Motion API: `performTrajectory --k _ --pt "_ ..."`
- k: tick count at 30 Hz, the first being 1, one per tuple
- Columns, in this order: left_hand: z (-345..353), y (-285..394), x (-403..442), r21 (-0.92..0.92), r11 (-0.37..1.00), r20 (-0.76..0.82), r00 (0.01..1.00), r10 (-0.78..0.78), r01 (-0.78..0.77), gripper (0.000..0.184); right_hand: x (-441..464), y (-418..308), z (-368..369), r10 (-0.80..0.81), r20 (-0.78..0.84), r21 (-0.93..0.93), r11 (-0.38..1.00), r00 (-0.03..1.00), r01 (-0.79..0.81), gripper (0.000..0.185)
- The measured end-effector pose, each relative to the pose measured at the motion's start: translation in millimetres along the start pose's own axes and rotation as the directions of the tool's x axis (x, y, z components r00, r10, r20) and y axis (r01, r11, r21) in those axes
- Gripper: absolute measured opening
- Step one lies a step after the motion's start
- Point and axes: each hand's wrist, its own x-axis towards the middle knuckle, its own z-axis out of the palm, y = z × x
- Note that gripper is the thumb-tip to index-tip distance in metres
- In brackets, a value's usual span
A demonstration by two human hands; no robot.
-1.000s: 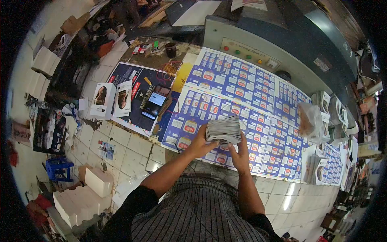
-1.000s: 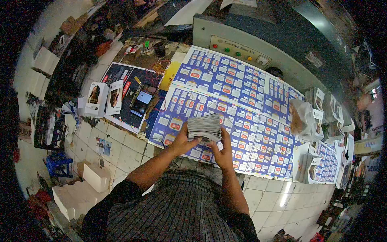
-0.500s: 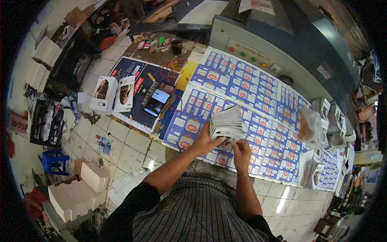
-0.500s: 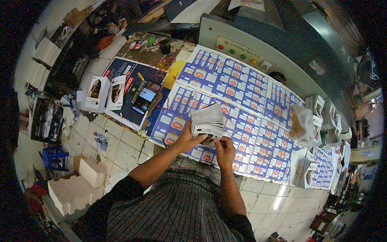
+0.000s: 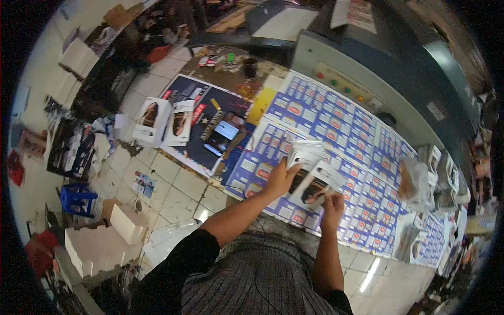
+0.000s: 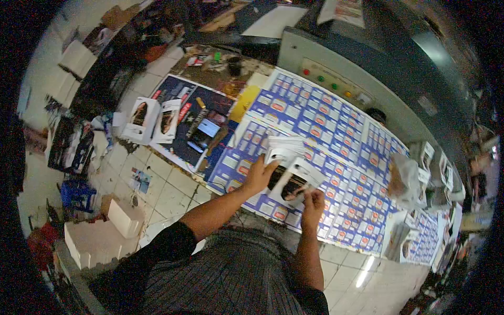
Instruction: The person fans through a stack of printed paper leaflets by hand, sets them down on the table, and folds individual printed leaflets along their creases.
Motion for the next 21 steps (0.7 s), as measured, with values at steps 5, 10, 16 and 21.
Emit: performTrajectory --k 5,10,16,21 --pt "-2 -24 85 0.092 0.993 -0.035 0.997 -0.075 0.078 0.058 -3 -11 -23 0.07 -0.029 0.088 0.994 0.997 -0.067 0.015" --pt "-28 -9 165 0.311 0.92 -0.055 0.971 -0.233 0.239 0.071 -22 -12 -46 0.193 -0.034 0.11 0.976 0.981 -0.188 0.015" --pt "-33 -15 202 0.597 0.718 -0.14 0.928 -0.346 0.358 0.066 -36 -17 -61 0.231 -0.061 0.123 0.967 0.971 -0.222 0.016" --pt "-29 -13 212 0.65 0.606 -0.167 0.864 -0.475 0.459 0.086 -35 -15 -73 0.223 -0.071 0.199 0.958 0.972 -0.205 0.014"
